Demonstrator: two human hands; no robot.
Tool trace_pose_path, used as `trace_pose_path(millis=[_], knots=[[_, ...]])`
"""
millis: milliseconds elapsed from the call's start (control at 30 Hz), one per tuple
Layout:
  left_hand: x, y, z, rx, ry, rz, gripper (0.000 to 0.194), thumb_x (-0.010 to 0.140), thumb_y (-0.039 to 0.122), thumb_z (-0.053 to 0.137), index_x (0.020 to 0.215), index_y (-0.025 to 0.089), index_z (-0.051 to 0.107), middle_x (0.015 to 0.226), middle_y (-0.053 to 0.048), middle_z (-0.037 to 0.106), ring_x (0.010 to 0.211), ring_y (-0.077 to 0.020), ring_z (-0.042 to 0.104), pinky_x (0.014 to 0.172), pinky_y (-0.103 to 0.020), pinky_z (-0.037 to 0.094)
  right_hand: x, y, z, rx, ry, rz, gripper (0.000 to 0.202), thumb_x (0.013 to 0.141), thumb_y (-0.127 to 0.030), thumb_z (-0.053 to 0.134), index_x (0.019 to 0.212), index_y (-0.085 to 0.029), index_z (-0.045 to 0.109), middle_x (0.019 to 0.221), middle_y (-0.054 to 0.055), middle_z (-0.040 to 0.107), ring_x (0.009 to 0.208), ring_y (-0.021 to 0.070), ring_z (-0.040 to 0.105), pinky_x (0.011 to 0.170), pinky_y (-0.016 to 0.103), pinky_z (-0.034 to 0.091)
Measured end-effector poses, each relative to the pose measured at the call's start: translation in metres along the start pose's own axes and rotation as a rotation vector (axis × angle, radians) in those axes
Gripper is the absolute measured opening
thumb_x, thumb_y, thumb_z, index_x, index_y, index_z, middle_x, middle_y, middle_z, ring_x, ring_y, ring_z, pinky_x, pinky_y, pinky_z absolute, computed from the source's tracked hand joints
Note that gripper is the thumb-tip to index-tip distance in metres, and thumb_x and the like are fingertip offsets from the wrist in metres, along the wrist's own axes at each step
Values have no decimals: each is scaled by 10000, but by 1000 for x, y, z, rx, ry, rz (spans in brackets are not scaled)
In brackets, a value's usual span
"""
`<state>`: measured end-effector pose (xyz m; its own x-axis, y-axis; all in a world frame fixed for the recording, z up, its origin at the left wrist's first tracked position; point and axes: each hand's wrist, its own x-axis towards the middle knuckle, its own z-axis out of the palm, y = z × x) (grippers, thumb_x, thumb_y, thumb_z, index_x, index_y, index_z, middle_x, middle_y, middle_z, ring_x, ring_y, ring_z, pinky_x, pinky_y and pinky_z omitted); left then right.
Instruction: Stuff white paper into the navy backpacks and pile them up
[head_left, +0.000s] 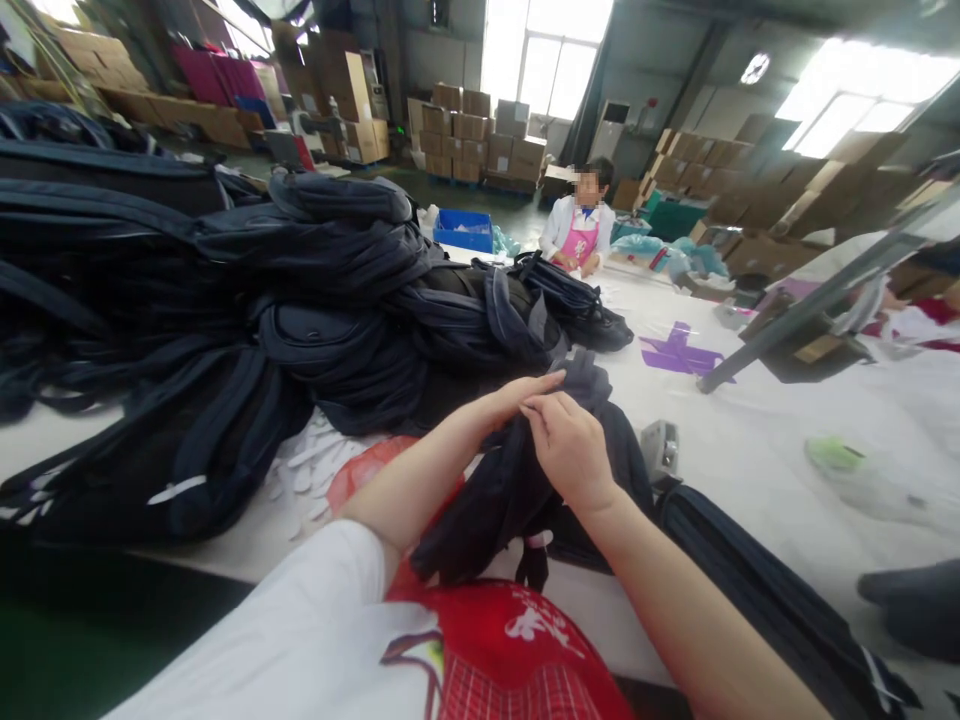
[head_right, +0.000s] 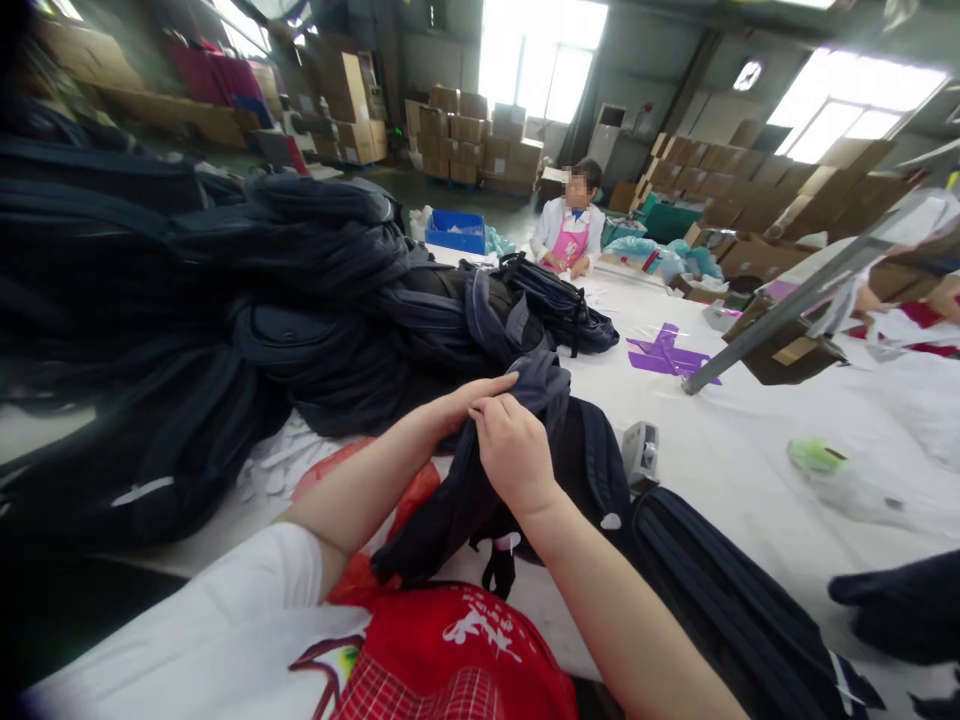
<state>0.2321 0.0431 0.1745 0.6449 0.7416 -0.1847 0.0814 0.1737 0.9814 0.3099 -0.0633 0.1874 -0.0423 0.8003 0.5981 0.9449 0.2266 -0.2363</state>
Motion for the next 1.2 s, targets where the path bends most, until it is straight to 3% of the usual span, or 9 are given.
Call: trace_pose_path(millis=[67,167,333,667,800,900,1000,1067,1200], knots=[[5,6,-9,4,-102,-69,294,803,302,707,578,130,631,526,14,576,488,-102,504,543,-247,441,2,-5,5,-23,-25,-8,272,1005,-289,400,908,-175,627,892,77,663,805,190,621,767,303,480],[14,4,-15,14,-90,-84,229,767,216,728,579,129,629,521,42,559,486,-82,471,543,-224,407,2,-6,8,-70,-76,-3,269,1008,-278,389,902,-171,612,878,82,648,802,198,608,759,315,476],[45,-2,-28,-103,213,-97,159,800,240,703,721,102,699,614,-14,651,610,-155,604,693,-280,494,-10,-11,8,-128,-135,-71,259,1018,-258,370,915,-189,596,854,69,611,796,190,587,747,306,464],[77,-7,-68,-404,512,-127,244,869,241,593,985,42,674,738,-104,710,674,-216,689,735,-373,579,-127,-20,53,-30,-485,-213,119,945,-137,506,1017,-168,595,895,58,630,825,183,608,685,299,468],[78,-13,-63,-487,534,-122,248,877,255,583,986,52,672,769,-110,716,725,-227,704,752,-375,586,-139,-12,42,-13,-510,-211,118,942,-171,525,1028,-183,606,887,29,653,801,160,621,686,279,488],[72,-22,-48,-519,551,-58,221,857,272,620,941,75,676,812,-95,721,772,-208,703,788,-347,582,-122,-5,17,129,-403,27,169,935,-329,574,1038,-197,590,934,28,659,854,152,632,769,277,509],[61,-31,-23,-547,567,66,210,857,303,621,900,105,677,853,-69,722,784,-180,693,804,-317,576,-101,-1,-2,290,-193,470,690,763,-496,737,1297,-155,465,1198,122,600,1090,227,596,958,374,496],[51,-32,-3,-541,605,122,217,872,324,601,885,119,673,842,-50,714,761,-163,682,781,-294,574,-94,1,-2,342,-191,669,956,660,-559,789,1402,-129,367,1316,177,533,1203,288,543,1032,452,460],[16,-24,36,-471,629,207,265,888,372,581,947,130,672,860,-40,714,771,-170,677,751,-288,571,-103,2,16,463,-163,826,990,543,-498,866,1377,-192,430,1314,137,564,1217,315,544,1038,487,458]])
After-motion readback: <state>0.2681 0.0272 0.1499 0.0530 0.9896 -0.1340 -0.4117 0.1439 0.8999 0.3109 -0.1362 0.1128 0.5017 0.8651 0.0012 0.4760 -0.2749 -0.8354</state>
